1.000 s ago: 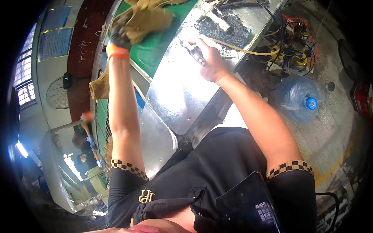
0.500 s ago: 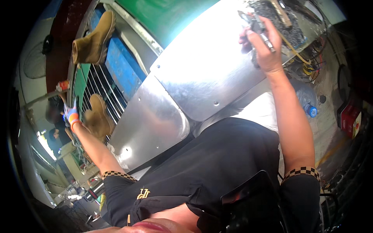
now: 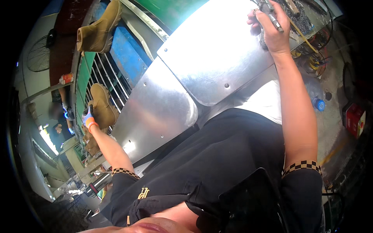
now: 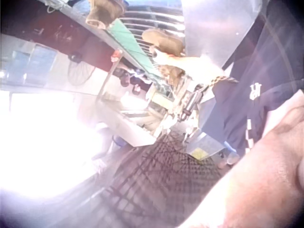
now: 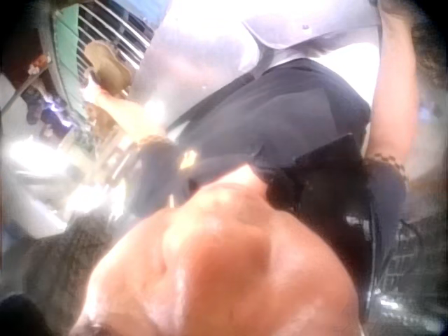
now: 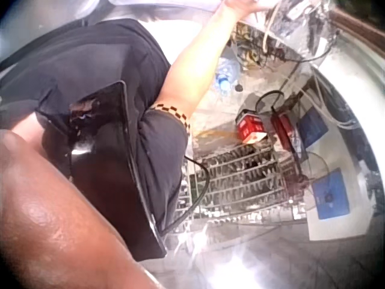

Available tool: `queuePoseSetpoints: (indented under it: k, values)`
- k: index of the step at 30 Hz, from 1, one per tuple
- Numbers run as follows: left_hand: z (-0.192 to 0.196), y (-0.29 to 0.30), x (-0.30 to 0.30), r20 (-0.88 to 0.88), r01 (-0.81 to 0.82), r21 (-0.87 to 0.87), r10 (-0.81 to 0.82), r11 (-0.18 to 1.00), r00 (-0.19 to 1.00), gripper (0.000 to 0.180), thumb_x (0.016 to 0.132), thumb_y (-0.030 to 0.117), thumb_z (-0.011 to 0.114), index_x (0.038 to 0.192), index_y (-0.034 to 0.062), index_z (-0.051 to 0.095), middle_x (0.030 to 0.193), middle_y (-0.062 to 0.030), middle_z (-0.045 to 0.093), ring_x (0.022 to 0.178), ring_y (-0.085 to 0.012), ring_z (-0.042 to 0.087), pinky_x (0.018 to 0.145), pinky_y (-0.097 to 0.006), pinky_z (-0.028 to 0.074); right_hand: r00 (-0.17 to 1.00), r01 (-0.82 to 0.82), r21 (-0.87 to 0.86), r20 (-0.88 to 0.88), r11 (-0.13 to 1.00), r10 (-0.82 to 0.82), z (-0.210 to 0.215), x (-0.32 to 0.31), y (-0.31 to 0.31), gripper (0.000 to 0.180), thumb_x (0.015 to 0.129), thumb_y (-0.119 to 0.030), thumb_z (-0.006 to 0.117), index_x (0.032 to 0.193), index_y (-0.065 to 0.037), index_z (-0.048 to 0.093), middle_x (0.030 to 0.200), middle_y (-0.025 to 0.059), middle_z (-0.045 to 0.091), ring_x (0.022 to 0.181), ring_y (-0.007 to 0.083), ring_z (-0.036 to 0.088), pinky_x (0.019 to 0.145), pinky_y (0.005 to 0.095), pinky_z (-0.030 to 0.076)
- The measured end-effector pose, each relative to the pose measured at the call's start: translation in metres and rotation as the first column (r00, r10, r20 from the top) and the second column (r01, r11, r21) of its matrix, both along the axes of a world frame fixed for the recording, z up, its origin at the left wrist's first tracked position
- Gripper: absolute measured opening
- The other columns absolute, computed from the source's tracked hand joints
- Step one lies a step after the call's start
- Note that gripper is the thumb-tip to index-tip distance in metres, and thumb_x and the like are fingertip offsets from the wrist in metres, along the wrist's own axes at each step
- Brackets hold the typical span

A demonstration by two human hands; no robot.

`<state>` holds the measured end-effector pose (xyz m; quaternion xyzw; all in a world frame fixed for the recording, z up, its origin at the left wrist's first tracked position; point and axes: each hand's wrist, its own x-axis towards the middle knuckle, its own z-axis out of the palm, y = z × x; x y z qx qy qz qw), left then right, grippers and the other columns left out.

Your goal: The person cleans boots by hand and with a pressurized air tool, turning them over to work on the sides, soles, and heels before placing them back on a conveyor.

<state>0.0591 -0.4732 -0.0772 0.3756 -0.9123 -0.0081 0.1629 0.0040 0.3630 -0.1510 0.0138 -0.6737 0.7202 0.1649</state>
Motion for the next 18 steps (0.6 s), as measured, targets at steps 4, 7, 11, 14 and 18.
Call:
queuePoseSetpoints:
  k: [4, 7, 11, 14, 18]
  values:
    - [0.007, 0.035, -0.001, -0.270, 0.163, 0.175, -0.112, 0.971, 0.956, 0.044, 0.070, 0.029, 0.084, 0.102, 0.0011, 0.071, 0.091, -0.0093, 0.072, 0.079, -0.0193, 0.065, 0.077, -0.034, 0.053, 0.999, -0.032, -0.084, -0.030, 0.996, 0.029, -0.006, 0.001, 0.002, 0.041, 0.093, -0.013, 0.052, 0.130, 0.004, 0.050, 0.088, 0.0098, 0.066, 0.076, 0.0138, 0.063, 0.065, 0.0240, 0.049]
    - [-0.026, 0.179, 0.031, -0.622, 0.408, 0.446, -0.052, 0.796, 0.781, 0.036, 0.067, -0.005, 0.081, 0.100, -0.0012, 0.069, 0.093, -0.0071, 0.069, 0.083, -0.0165, 0.063, 0.078, -0.031, 0.054, 0.999, -0.045, -0.092, -0.002, 0.995, 0.045, -0.004, 0.006, 0.005, 0.038, 0.091, -0.013, 0.055, 0.127, 0.002, 0.052, 0.087, 0.0082, 0.066, 0.076, 0.0131, 0.063, 0.065, 0.0239, 0.049]
    - [0.000, 0.254, 0.129, -0.604, 0.582, 0.347, -0.300, 0.735, 0.738, 0.024, 0.071, -0.007, 0.073, 0.093, 0.0016, 0.067, 0.095, -0.0072, 0.067, 0.083, -0.0170, 0.063, 0.077, -0.031, 0.053, 0.997, -0.074, -0.095, -0.044, 0.993, 0.070, -0.007, 0.006, 0.009, 0.041, 0.091, -0.015, 0.055, 0.128, 0.003, 0.052, 0.088, 0.0086, 0.067, 0.075, 0.0137, 0.065, 0.066, 0.0237, 0.049]
    - [0.009, 0.361, 0.164, -0.235, 0.692, 0.232, -0.651, 0.684, 0.722, 0.030, 0.072, -0.001, 0.074, 0.100, 0.0027, 0.067, 0.097, -0.0073, 0.066, 0.086, -0.0165, 0.062, 0.079, -0.031, 0.051, 0.997, -0.068, -0.091, -0.049, 0.993, 0.064, -0.006, 0.006, 0.012, 0.042, 0.092, -0.016, 0.053, 0.129, 0.004, 0.051, 0.089, 0.0088, 0.068, 0.076, 0.0138, 0.065, 0.066, 0.0240, 0.049]
    - [0.023, 0.429, 0.160, -0.090, 0.719, 0.296, -0.731, 0.629, 0.677, 0.054, 0.073, 0.008, 0.081, 0.123, 0.0046, 0.062, 0.108, -0.0114, 0.063, 0.099, -0.0234, 0.062, 0.087, -0.032, 0.050, 0.993, -0.114, -0.109, -0.049, 0.987, 0.109, -0.006, 0.008, 0.012, 0.040, 0.092, -0.016, 0.053, 0.128, 0.002, 0.053, 0.089, 0.0089, 0.068, 0.077, 0.0139, 0.065, 0.067, 0.0238, 0.049]
